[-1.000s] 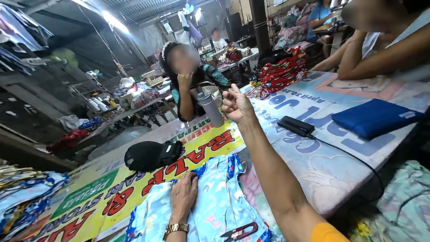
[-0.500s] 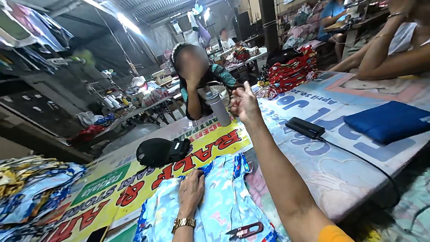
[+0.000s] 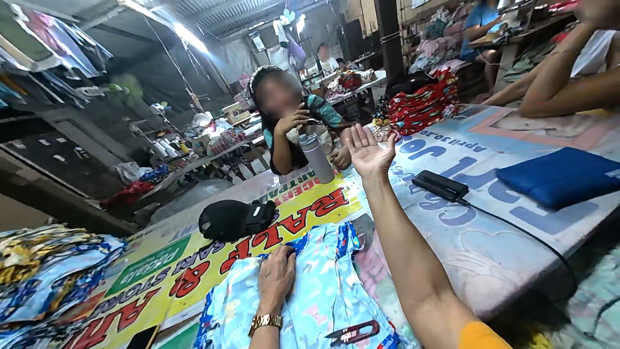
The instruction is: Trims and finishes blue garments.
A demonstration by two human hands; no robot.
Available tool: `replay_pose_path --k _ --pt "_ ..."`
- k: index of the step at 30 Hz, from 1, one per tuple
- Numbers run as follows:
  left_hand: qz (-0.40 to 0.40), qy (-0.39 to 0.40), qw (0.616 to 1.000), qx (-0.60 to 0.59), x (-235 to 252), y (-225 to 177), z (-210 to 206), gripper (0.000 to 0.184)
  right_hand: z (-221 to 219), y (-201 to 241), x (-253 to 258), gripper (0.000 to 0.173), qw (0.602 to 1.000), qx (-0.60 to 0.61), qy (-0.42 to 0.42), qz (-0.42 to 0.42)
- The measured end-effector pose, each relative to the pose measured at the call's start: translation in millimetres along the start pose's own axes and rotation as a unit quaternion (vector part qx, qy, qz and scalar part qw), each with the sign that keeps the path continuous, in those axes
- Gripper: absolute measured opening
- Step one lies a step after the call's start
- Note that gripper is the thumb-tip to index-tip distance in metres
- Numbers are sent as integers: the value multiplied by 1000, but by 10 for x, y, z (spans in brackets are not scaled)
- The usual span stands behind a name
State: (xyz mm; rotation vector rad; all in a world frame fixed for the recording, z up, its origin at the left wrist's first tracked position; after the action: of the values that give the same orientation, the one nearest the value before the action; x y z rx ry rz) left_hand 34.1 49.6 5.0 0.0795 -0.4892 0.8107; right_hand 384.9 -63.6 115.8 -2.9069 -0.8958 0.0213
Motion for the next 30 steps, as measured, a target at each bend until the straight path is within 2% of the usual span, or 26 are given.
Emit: replay_pose_path --k 1,3,7,10,13,16,18,21,23,30 --pt "-3 -2 1000 0 0 -6 2 29 15 30 14 82 1000 22 17 7" --pt "-2 -3 1000 2 -3 2 12 29 -108 99 6 86 990 61 126 12" --pt "0 -3 1000 -3 -2 -3 12 29 -3 201 48 89 979 34 201 27" --pt "-2 -3 1000 -2 -4 -3 21 29 43 214 99 87 982 64 177 17" --pt "-2 2 1000 0 -11 -2 11 29 76 166 77 88 983 6 182 30" --pt "0 2 1000 1 -7 3 16 30 49 78 58 88 989 1 144 17" --pt "-2 3 1000 -4 -16 -7 20 30 19 54 26 88 985 -7 174 15" --pt "-2 4 1000 -5 -11 -8 25 30 21 37 28 88 986 4 164 7" --pt "-2 6 1000 -1 -16 -6 17 30 17 50 16 88 982 -4 187 10" --pt "-4 0 1000 -5 -14 -12 24 29 57 29 61 87 988 -4 155 8"
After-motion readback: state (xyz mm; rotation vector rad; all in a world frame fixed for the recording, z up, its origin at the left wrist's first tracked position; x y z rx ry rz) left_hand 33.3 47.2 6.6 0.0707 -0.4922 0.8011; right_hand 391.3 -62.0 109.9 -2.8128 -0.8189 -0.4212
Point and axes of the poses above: each hand's wrist, its own x-axis towards the middle knuckle, its own z-axis out of the back of the hand, y = z × x, the point moved 8 cm from there along x, towards the middle knuckle, and after that the axes turned 11 degrees about -y, right-handed, at the moved point
